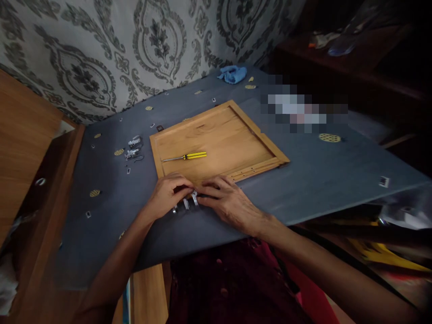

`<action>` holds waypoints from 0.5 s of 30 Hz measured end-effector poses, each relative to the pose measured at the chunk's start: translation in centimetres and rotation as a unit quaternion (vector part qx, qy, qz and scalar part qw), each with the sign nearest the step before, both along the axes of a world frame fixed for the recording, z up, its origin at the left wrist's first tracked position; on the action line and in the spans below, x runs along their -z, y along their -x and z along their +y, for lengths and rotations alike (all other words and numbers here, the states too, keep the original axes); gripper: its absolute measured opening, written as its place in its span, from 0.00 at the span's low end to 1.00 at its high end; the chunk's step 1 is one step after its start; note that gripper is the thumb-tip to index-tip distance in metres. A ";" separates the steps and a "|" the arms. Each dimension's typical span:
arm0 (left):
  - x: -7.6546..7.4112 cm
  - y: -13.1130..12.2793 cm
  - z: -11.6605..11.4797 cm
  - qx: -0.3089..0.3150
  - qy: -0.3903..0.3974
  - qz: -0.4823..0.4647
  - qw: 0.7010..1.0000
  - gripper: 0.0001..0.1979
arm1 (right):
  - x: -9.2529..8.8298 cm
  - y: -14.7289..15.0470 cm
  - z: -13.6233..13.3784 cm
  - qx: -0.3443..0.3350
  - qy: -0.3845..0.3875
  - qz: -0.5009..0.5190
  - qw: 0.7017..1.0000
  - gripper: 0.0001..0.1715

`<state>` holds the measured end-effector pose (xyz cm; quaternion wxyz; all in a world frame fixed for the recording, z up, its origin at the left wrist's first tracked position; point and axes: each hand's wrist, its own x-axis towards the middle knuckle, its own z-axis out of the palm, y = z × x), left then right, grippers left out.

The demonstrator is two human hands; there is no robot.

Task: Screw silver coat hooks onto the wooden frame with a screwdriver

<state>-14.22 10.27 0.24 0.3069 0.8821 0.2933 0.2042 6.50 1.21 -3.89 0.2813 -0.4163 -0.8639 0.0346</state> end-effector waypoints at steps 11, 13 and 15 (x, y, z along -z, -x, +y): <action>0.1 0.0 -0.1 0.009 -0.014 -0.016 1.000 0.06 | 0.2 -0.1 -0.1 0.001 0.007 -0.001 1.000 0.18; 0.1 0.0 -0.2 0.007 -0.017 -0.015 1.000 0.06 | 0.2 -0.1 -0.1 0.000 0.005 0.001 1.000 0.18; 0.1 -0.1 -0.3 0.004 -0.016 -0.008 1.000 0.06 | 0.2 0.0 -0.1 0.000 0.004 0.001 1.000 0.19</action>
